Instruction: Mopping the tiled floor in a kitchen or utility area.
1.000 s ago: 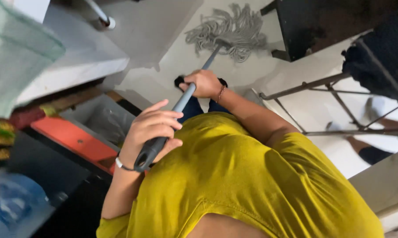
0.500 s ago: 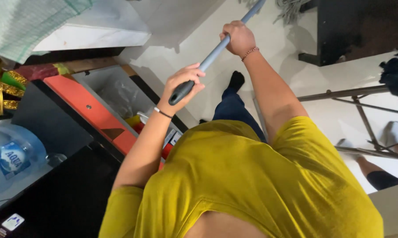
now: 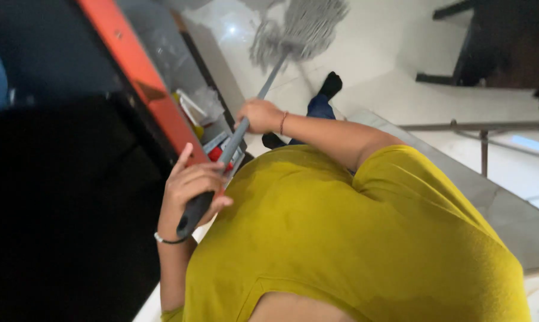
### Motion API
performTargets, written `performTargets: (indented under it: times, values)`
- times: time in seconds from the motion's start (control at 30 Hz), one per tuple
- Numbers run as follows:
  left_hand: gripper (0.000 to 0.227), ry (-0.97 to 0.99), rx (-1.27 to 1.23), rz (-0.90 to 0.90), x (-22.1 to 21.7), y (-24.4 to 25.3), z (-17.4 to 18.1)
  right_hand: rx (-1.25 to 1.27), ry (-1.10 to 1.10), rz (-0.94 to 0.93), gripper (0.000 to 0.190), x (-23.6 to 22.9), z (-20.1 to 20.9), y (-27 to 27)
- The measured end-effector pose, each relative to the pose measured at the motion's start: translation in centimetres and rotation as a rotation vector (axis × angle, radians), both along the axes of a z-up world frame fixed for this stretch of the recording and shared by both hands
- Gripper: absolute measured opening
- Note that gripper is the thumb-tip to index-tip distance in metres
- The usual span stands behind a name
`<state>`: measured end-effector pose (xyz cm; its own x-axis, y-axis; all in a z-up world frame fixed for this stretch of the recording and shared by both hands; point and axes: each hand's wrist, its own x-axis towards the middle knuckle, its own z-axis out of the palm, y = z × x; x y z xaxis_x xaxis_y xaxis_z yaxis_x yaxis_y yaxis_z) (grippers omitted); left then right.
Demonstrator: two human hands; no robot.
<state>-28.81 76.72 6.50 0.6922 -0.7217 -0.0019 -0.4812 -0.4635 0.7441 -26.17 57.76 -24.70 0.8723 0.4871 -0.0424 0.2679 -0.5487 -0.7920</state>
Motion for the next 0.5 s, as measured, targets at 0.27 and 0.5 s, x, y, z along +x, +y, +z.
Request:
performTargets:
  times: [0.27, 0.5]
  values:
    - [0.027, 0.017, -0.047, 0.229, -6.3, 5.4, 2.4, 0.091, 0.154, 0.496, 0.019, -3.5, 3.7, 7.5]
    - [0.025, 0.024, -0.144, 0.332, -5.2, 2.6, -2.5, -0.094, -0.055, 0.408, 0.034, 3.1, 3.5, 0.8]
